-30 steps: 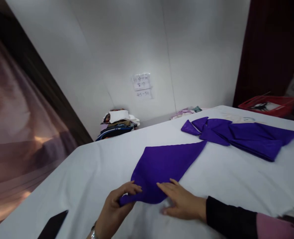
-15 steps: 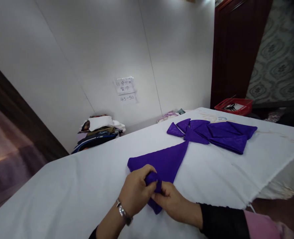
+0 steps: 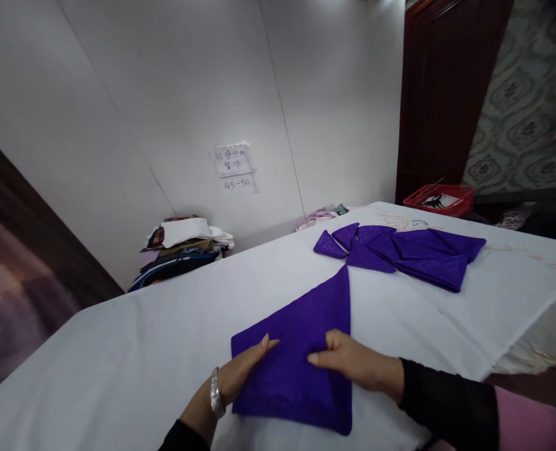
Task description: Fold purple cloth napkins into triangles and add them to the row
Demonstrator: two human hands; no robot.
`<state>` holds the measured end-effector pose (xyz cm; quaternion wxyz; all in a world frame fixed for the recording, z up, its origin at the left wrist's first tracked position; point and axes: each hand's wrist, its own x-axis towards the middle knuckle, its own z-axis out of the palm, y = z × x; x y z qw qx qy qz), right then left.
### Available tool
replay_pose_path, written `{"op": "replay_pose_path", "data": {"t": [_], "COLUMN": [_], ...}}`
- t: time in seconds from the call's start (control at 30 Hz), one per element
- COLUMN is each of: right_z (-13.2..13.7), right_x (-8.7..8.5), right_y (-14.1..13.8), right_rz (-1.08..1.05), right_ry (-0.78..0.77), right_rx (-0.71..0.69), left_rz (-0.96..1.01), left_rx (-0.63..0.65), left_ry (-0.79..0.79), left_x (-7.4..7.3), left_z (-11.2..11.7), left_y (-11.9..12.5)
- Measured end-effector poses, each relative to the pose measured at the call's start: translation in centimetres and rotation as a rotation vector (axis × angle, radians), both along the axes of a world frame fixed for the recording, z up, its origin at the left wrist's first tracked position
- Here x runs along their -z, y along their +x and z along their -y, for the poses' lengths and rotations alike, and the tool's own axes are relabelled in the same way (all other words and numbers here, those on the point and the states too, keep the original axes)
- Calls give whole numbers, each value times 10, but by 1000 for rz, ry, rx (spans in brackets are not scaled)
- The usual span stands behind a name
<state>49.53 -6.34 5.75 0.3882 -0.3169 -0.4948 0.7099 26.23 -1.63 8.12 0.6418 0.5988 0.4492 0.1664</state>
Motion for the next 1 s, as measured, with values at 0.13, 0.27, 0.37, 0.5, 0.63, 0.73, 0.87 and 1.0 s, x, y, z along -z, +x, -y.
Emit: {"op": "replay_pose_path", "data": {"t": [0.13,0.27,0.37,0.5,0.63,0.73,0.87,1.0], "right_z": [-42,-85,-106,-117,-121,-126,-136,-145], "right_x": [9,26,41,52,50,46,43,48], "right_y": [36,66,79,87,89,90,92,97], "right_rz": [76,87,94,107,105,101,130,184], "right_ry": [-11,-96,-121,-146,-140,-135,-148,-138], "right_rx": [144,336,439,512,531,536,578,645], "left_rz": [-67,-238,-502,-702,-642,-554,-504,-484], "left_rx": [16,67,-62,-156,-154,-149,-150,-175], "left_ry": [126,244,495,738,833,852,890,925], "left_x": [4,12,25,41,52,57,64,76], "left_z": [-11,-32,-48,-62,-66,-67,-69,-72], "left_y": [-4,-4,-4,-1,8,12,12,6]}}
